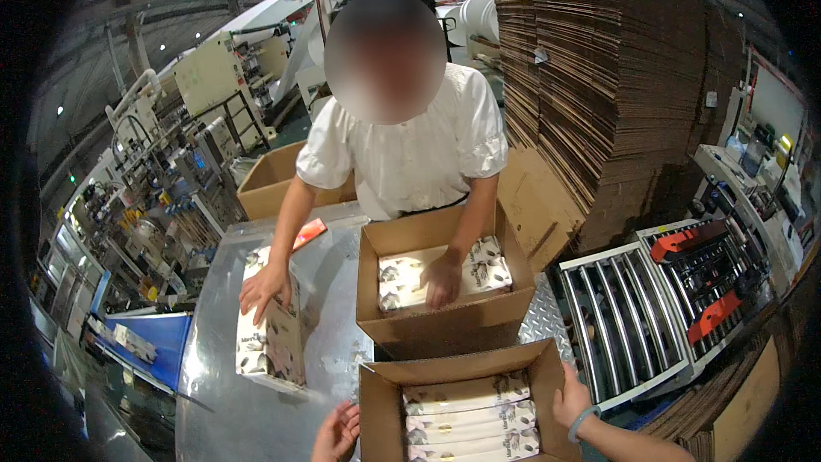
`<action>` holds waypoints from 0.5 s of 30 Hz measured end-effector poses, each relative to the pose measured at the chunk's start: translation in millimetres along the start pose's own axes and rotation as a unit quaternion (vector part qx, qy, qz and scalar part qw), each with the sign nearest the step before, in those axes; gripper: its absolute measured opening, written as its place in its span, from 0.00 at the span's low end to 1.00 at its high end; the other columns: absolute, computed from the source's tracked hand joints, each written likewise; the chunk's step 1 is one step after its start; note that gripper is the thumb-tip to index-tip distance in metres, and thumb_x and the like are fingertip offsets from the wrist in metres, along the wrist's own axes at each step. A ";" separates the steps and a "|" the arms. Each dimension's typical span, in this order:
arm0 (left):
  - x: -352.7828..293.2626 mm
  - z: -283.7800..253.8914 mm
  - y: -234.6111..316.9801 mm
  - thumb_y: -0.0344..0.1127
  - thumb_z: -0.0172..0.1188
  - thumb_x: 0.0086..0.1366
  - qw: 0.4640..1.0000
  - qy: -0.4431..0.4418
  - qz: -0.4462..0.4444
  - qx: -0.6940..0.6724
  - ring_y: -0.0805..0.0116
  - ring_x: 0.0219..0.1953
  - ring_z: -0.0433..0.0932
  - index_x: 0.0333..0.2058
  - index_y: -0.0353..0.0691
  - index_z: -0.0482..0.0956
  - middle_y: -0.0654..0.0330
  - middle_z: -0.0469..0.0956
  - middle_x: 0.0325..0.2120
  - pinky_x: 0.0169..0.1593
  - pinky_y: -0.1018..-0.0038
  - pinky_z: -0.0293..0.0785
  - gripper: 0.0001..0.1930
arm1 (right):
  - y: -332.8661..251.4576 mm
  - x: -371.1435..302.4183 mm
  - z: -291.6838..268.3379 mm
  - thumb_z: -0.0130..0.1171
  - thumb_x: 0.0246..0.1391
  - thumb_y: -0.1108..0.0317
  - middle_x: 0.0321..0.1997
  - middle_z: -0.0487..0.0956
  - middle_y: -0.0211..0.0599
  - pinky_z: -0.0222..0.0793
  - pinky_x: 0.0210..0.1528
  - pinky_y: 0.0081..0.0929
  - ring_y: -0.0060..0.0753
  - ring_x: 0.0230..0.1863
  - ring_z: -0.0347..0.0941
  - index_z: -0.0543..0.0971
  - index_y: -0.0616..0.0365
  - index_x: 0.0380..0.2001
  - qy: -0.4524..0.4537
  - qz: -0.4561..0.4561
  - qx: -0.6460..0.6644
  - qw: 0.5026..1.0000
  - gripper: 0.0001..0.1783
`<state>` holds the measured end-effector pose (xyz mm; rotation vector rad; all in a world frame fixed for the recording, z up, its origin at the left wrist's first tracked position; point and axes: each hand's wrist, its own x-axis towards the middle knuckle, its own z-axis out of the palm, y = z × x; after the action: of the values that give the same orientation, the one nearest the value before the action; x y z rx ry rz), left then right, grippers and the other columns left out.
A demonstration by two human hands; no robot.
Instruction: The person places stacks of packaged goods into cardboard boxes by hand and then slides the boxes through a sealing machine.
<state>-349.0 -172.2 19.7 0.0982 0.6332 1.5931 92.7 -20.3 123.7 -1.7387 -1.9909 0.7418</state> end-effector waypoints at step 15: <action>24.4 14.2 -63.0 0.35 0.57 0.54 0.577 0.219 0.312 0.722 0.52 0.29 0.73 0.30 0.37 0.72 0.52 0.73 0.25 0.34 0.64 0.70 0.09 | 28.3 4.3 23.1 0.50 0.46 0.76 0.31 0.75 0.59 0.68 0.38 0.48 0.59 0.34 0.73 0.55 0.60 0.60 0.031 -0.041 -0.005 0.999 0.35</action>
<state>-290.2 -145.0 -4.0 1.2971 2.4067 1.2604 100.1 -16.6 87.9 -1.6548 -2.0132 0.6443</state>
